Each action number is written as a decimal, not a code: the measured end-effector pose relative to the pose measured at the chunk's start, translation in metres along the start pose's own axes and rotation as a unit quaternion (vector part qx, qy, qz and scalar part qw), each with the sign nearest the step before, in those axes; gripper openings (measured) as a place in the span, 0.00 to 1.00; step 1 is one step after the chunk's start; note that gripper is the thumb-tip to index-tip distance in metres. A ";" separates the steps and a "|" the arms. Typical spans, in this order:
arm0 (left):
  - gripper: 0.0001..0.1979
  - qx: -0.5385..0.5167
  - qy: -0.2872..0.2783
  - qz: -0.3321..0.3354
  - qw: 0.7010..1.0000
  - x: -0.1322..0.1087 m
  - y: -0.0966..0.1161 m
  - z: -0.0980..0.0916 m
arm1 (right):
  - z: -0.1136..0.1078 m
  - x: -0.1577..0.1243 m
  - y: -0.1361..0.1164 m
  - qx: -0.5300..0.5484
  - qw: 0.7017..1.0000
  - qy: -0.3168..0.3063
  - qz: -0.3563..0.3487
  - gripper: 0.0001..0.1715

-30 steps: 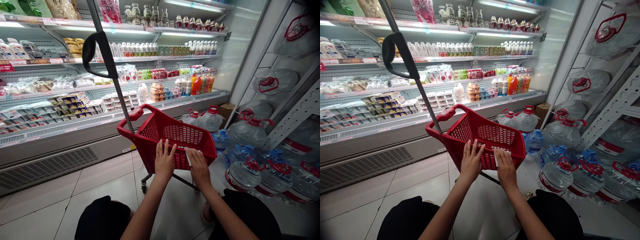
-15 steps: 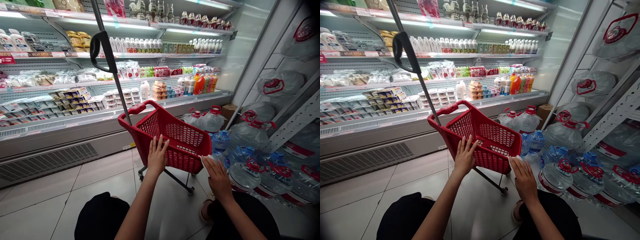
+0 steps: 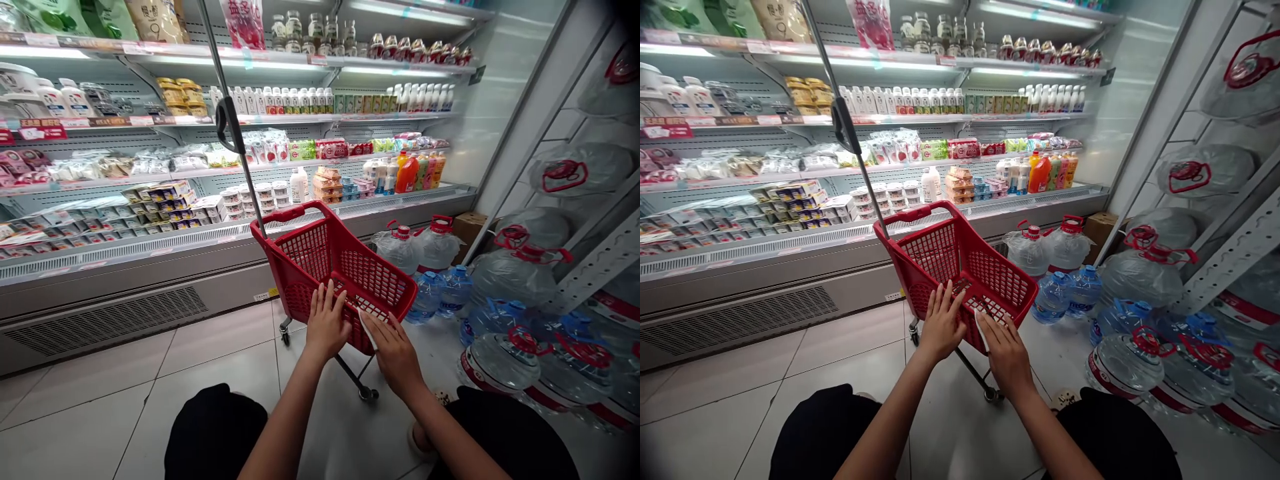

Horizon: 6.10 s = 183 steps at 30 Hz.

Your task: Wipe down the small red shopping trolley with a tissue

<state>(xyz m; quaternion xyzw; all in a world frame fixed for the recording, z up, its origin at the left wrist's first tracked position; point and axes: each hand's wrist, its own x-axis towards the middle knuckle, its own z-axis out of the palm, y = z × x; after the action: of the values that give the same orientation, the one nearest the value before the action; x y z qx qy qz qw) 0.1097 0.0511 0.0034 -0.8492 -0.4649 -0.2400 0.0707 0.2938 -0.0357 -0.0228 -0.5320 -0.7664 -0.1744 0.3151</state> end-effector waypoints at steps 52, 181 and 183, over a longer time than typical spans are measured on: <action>0.23 0.055 -0.021 0.000 0.998 -0.048 -0.007 -0.028 | -0.007 -0.037 0.012 0.018 0.996 -0.005 -0.087 0.47; 0.17 0.028 -0.239 -0.006 0.971 -0.010 0.062 -0.066 | -0.069 0.022 0.125 -0.078 0.993 -0.001 -0.085 0.46; 0.17 0.032 -0.242 -0.006 0.970 -0.011 0.063 -0.067 | -0.078 0.026 0.152 -0.105 0.993 0.019 -0.046 0.46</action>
<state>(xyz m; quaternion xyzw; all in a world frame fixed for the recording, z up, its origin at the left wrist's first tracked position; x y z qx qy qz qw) 0.1335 -0.0151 0.0635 -0.8764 -0.4811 -0.0131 -0.0183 0.4516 -0.0076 0.0427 -0.5231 -0.7610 -0.2785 0.2640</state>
